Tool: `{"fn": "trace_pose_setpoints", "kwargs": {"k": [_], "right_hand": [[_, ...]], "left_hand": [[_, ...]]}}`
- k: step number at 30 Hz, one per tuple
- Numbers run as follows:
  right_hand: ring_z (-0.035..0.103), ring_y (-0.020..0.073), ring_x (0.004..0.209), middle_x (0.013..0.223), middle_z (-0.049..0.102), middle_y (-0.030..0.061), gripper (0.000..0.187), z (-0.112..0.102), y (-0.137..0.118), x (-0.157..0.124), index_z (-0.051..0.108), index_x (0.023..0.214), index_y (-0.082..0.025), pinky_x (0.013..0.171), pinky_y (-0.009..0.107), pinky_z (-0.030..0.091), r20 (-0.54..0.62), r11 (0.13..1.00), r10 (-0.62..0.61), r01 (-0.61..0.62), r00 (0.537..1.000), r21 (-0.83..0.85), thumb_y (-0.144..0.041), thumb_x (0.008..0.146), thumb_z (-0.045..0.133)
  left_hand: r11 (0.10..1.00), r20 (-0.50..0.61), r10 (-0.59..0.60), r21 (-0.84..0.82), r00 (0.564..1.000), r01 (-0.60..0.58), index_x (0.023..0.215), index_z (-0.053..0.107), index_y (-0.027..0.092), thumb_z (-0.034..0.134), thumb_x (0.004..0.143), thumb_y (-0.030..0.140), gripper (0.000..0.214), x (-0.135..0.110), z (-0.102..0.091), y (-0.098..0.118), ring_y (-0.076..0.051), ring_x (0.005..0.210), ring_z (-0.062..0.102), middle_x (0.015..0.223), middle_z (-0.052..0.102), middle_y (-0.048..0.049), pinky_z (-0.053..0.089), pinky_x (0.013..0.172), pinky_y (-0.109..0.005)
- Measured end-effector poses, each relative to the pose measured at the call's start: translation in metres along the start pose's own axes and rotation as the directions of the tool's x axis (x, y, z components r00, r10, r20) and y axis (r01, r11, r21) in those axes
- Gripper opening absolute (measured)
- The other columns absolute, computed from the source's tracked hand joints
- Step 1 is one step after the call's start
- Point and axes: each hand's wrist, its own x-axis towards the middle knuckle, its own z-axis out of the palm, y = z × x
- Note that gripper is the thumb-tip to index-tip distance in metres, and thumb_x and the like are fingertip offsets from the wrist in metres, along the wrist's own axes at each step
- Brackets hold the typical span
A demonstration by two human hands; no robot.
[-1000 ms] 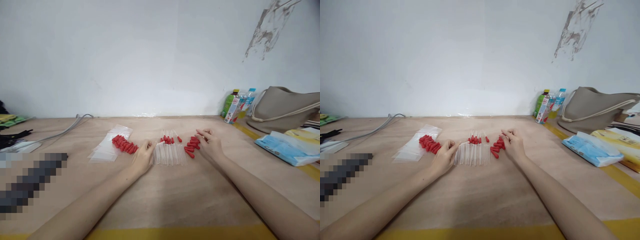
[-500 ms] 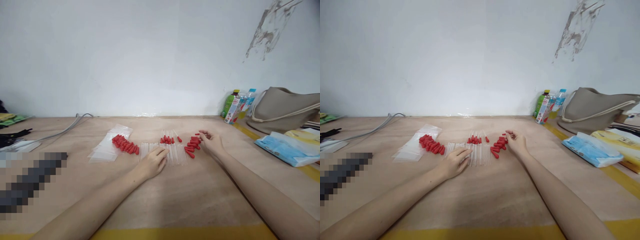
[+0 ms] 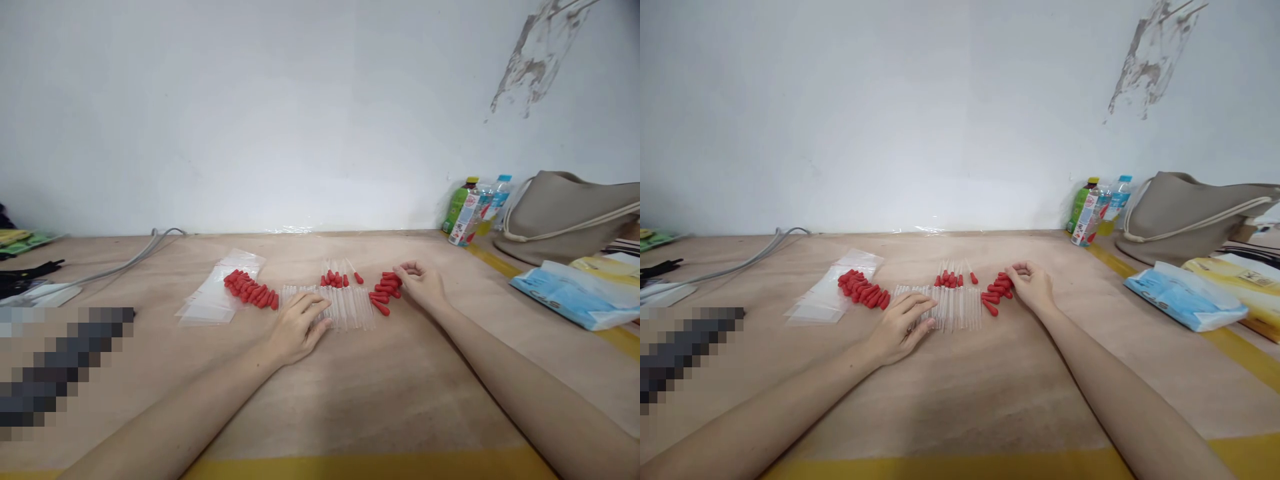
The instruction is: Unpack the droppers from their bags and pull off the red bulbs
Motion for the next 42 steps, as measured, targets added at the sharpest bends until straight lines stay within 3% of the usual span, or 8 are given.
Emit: {"fn": "trace_pose_setpoints", "kwargs": {"k": [7, 12, 15, 23, 30, 32, 35, 42], "right_hand": [[0.055, 0.0150, 0.060, 0.083, 0.066, 0.0066, 0.042, -0.010, -0.014, 0.005, 0.062, 0.091, -0.017, 0.064, 0.030, 0.040, -0.091, 0.987, -0.016, 0.001, 0.996, -0.160, -0.051, 0.076, 0.043], [0.051, 0.0232, 0.089, 0.086, 0.065, 0.0043, 0.028, 0.005, -0.059, 0.007, 0.066, 0.071, -0.022, 0.080, 0.039, 0.030, 0.119, 0.856, -0.106, 0.151, 0.987, -0.494, -0.042, 0.074, 0.047], [0.047, 0.0246, 0.094, 0.085, 0.063, 0.0059, 0.028, 0.028, -0.085, 0.006, 0.066, 0.071, -0.023, 0.080, 0.040, 0.027, 0.308, 0.723, 0.027, 0.194, 0.951, -0.663, -0.042, 0.075, 0.046], [0.053, 0.0269, 0.084, 0.072, 0.061, 0.0110, 0.012, 0.072, -0.097, 0.013, 0.063, 0.070, -0.014, 0.075, 0.040, 0.028, 0.280, 0.654, 0.199, 0.085, 0.939, -0.752, -0.023, 0.064, 0.059], [0.054, 0.0237, 0.085, 0.077, 0.064, 0.0100, 0.021, 0.048, -0.103, -0.007, 0.062, 0.078, -0.016, 0.079, 0.040, 0.026, 0.276, 0.704, -0.064, 0.239, 0.959, -0.668, -0.027, 0.081, 0.043], [0.054, 0.0197, 0.082, 0.078, 0.065, 0.0059, 0.018, 0.036, -0.099, -0.023, 0.061, 0.081, -0.018, 0.085, 0.039, 0.024, 0.280, 0.725, -0.335, 0.436, 0.900, -0.533, -0.028, 0.082, 0.046], [0.053, 0.0185, 0.080, 0.080, 0.066, 0.0048, 0.016, 0.022, -0.089, -0.052, 0.060, 0.092, -0.018, 0.084, 0.038, 0.026, 0.195, 0.639, -0.673, 0.693, 0.714, -0.333, -0.026, 0.083, 0.049], [0.050, 0.0167, 0.075, 0.080, 0.064, 0.0044, 0.022, 0.022, -0.083, -0.087, 0.059, 0.102, -0.018, 0.076, 0.035, 0.032, 0.216, 0.518, -0.807, 0.834, 0.550, -0.189, -0.020, 0.082, 0.050]], "left_hand": [[0.999, -0.054, -0.035, 0.036, 0.998, 0.037, 0.103, 0.057, 0.017, 0.048, 0.083, 0.025, 0.023, 0.001, -0.001, 0.001, -0.021, 0.096, 0.050, 0.099, 0.059, -0.0072, 0.041, 0.082, -0.037], [0.997, -0.050, -0.054, 0.051, 0.997, 0.057, 0.102, 0.058, 0.018, 0.047, 0.083, 0.026, 0.023, 0.002, -0.001, 0.002, -0.021, 0.097, 0.049, 0.100, 0.059, -0.0067, 0.040, 0.082, -0.037], [0.996, -0.046, -0.057, 0.060, 0.997, 0.060, 0.102, 0.058, 0.019, 0.047, 0.084, 0.026, 0.023, 0.001, -0.002, 0.002, -0.020, 0.097, 0.050, 0.100, 0.059, -0.0065, 0.039, 0.082, -0.037], [0.994, -0.029, -0.071, 0.077, 0.997, 0.073, 0.103, 0.058, 0.019, 0.047, 0.083, 0.027, 0.024, -0.002, -0.001, -0.001, -0.022, 0.100, 0.048, 0.103, 0.057, -0.0072, 0.039, 0.084, -0.038], [0.991, -0.102, -0.055, 0.115, 0.993, 0.067, 0.118, 0.049, 0.018, 0.046, 0.084, 0.027, 0.036, 0.001, -0.003, -0.001, -0.024, 0.110, 0.044, 0.116, 0.051, -0.0108, 0.038, 0.089, -0.042], [0.985, -0.146, -0.057, 0.154, 0.988, 0.080, 0.126, 0.041, 0.016, 0.046, 0.084, 0.027, 0.044, 0.001, -0.003, 0.000, -0.026, 0.118, 0.038, 0.125, 0.045, -0.0131, 0.035, 0.094, -0.043], [0.970, -0.184, -0.012, 0.235, 0.983, 0.056, 0.128, 0.039, 0.017, 0.046, 0.084, 0.025, 0.046, 0.002, -0.003, 0.002, -0.027, 0.124, 0.033, 0.131, 0.041, -0.0134, 0.031, 0.098, -0.045], [0.930, -0.032, 0.182, 0.329, 0.983, -0.161, 0.109, 0.056, 0.021, 0.047, 0.085, 0.022, 0.026, 0.004, -0.004, 0.008, -0.024, 0.120, 0.042, 0.117, 0.057, -0.0069, 0.025, 0.102, -0.049]]}}
